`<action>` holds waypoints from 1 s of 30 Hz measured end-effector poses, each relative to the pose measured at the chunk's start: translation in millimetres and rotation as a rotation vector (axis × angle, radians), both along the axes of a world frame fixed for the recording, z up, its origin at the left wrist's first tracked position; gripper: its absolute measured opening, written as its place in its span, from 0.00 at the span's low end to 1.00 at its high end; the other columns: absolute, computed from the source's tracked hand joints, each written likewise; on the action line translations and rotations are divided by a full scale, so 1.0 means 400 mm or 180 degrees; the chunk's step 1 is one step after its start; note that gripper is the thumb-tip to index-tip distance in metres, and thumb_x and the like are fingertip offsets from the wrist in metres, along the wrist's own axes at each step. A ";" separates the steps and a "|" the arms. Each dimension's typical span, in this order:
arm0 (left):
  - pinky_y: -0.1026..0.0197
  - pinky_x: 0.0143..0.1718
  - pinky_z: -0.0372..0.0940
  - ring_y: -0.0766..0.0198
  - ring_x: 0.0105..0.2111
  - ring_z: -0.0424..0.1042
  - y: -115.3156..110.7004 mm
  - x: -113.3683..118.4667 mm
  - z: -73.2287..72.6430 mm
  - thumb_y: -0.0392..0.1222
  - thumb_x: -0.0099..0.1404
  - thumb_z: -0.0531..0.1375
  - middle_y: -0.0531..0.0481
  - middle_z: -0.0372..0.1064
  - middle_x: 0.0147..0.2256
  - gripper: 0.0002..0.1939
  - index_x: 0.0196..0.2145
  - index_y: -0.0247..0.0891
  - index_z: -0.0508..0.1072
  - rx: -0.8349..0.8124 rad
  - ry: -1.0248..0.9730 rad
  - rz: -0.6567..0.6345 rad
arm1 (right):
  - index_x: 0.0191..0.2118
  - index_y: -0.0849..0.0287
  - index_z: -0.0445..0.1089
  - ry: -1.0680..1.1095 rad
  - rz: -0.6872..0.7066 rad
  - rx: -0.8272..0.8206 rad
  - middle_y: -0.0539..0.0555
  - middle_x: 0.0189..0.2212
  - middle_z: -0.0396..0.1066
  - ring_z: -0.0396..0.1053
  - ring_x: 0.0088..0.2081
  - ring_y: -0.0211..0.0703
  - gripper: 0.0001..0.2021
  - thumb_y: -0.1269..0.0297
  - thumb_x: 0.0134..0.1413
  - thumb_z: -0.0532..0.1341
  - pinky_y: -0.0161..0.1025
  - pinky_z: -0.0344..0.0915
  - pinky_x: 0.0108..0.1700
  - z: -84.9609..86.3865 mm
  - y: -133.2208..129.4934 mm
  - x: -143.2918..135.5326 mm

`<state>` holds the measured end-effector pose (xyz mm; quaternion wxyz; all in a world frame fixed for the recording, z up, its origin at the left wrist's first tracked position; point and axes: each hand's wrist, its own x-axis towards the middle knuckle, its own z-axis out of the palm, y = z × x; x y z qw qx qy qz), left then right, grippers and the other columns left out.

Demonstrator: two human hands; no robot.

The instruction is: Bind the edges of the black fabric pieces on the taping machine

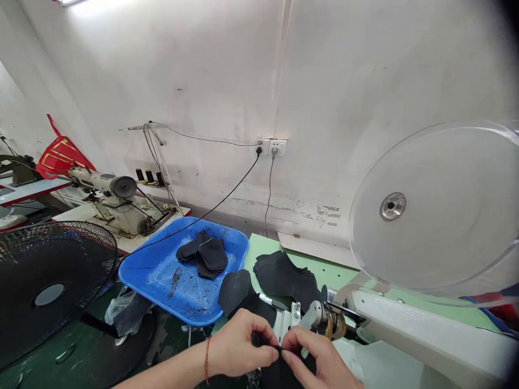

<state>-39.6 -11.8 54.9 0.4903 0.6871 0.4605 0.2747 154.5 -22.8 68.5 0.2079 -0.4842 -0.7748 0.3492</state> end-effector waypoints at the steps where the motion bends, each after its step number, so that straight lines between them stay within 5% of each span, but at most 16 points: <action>1: 0.67 0.29 0.60 0.68 0.26 0.66 0.000 0.003 -0.002 0.37 0.51 0.61 0.53 0.71 0.24 0.08 0.29 0.34 0.78 -0.0081 -0.0038 0.0035 | 0.26 0.54 0.62 -0.0011 -0.0013 -0.0086 0.49 0.24 0.64 0.62 0.28 0.42 0.08 0.61 0.54 0.53 0.38 0.58 0.31 -0.004 0.002 0.000; 6: 0.68 0.25 0.56 0.70 0.23 0.62 0.001 0.017 -0.009 0.36 0.49 0.60 0.55 0.66 0.20 0.07 0.26 0.32 0.77 -0.0248 -0.0153 0.0095 | 0.27 0.55 0.58 0.0249 -0.0039 -0.0439 0.46 0.23 0.54 0.53 0.27 0.39 0.07 0.60 0.51 0.53 0.37 0.51 0.29 -0.016 0.005 0.002; 16: 0.67 0.25 0.54 0.70 0.23 0.58 -0.006 0.039 -0.007 0.37 0.48 0.60 0.57 0.62 0.20 0.03 0.23 0.34 0.72 -0.0491 -0.0284 0.0037 | 0.26 0.57 0.61 0.0595 -0.0139 -0.0884 0.46 0.22 0.53 0.51 0.26 0.38 0.09 0.57 0.46 0.55 0.38 0.49 0.29 -0.026 0.003 0.005; 24: 0.66 0.24 0.49 0.71 0.22 0.54 -0.009 0.070 -0.008 0.55 0.47 0.64 0.57 0.59 0.19 0.19 0.22 0.34 0.68 -0.0710 -0.0980 -0.0132 | 0.25 0.56 0.61 0.1095 -0.0273 -0.1278 0.45 0.22 0.52 0.50 0.28 0.39 0.15 0.49 0.44 0.59 0.37 0.47 0.31 -0.003 -0.006 0.017; 30: 0.65 0.25 0.48 0.72 0.22 0.50 0.001 0.101 -0.021 0.45 0.48 0.61 0.58 0.55 0.18 0.11 0.21 0.34 0.68 -0.0660 -0.1299 -0.0045 | 0.25 0.56 0.59 0.1754 -0.0369 -0.1528 0.44 0.21 0.49 0.45 0.26 0.37 0.20 0.43 0.41 0.62 0.37 0.43 0.30 -0.027 -0.003 0.050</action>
